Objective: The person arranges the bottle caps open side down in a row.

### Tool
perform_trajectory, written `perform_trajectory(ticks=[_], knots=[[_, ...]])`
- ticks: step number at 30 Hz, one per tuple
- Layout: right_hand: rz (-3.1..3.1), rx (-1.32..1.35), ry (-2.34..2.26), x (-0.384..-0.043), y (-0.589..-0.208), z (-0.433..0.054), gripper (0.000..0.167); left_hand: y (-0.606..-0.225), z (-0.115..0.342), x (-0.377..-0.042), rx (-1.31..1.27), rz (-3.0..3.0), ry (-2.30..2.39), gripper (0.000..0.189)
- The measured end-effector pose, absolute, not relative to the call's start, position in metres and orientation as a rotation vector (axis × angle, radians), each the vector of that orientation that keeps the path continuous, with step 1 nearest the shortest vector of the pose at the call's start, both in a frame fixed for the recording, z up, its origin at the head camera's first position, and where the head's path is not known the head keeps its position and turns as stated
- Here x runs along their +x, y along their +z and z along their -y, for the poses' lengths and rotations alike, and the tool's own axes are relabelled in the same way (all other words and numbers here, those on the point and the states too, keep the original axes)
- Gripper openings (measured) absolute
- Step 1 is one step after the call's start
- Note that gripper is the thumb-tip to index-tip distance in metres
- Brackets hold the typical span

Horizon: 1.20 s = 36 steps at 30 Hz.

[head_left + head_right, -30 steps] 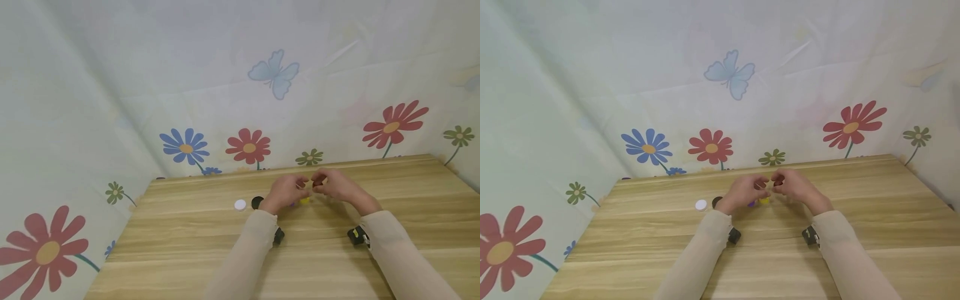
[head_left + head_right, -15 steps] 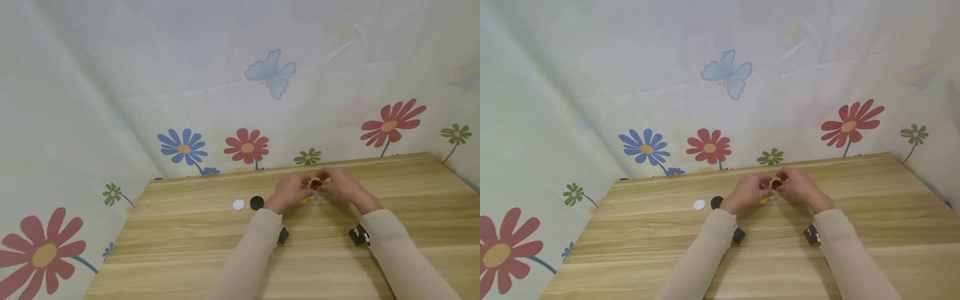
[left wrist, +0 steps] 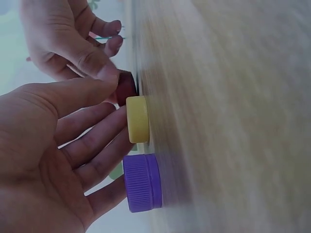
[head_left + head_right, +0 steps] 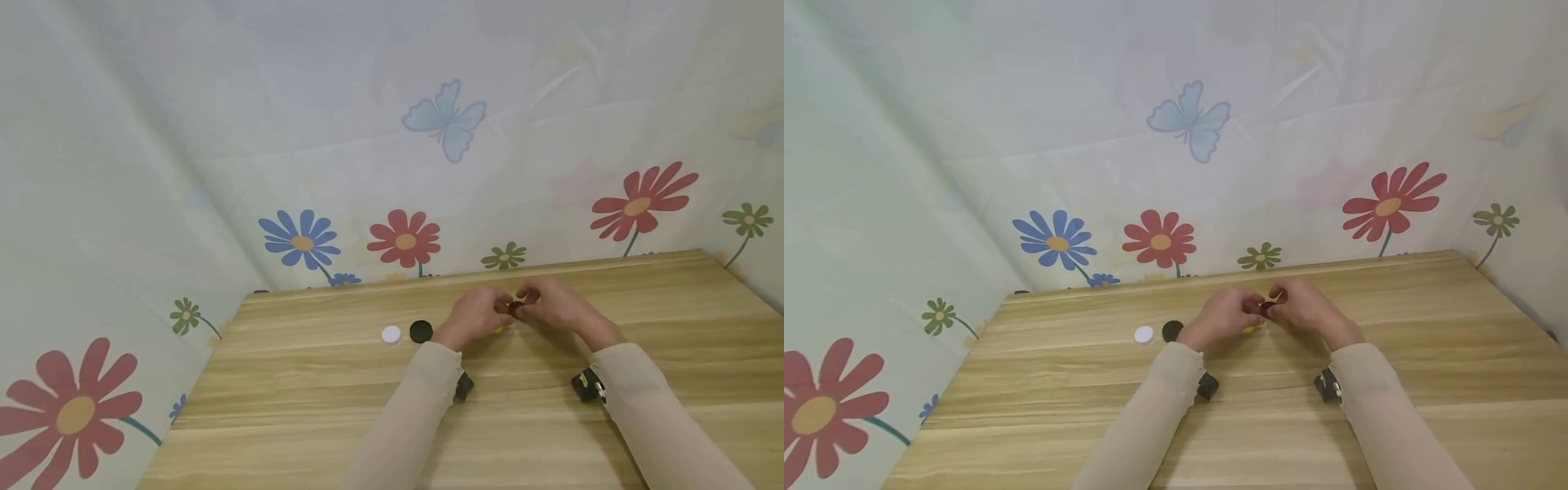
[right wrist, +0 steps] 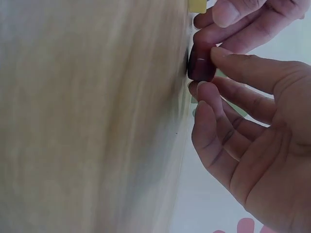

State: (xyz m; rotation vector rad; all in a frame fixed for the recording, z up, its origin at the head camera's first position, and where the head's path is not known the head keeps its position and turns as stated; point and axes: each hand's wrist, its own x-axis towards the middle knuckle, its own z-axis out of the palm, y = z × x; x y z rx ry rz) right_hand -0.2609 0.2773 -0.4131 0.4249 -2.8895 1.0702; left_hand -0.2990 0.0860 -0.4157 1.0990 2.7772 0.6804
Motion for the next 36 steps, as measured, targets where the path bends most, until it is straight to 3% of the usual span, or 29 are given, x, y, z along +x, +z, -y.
perform_trajectory(ticks=[36], knots=[[2.881,0.330,1.243,-0.254,-0.400,-0.269,0.017,-0.413,-0.081,-0.296,0.961,-2.879,0.854,0.014]])
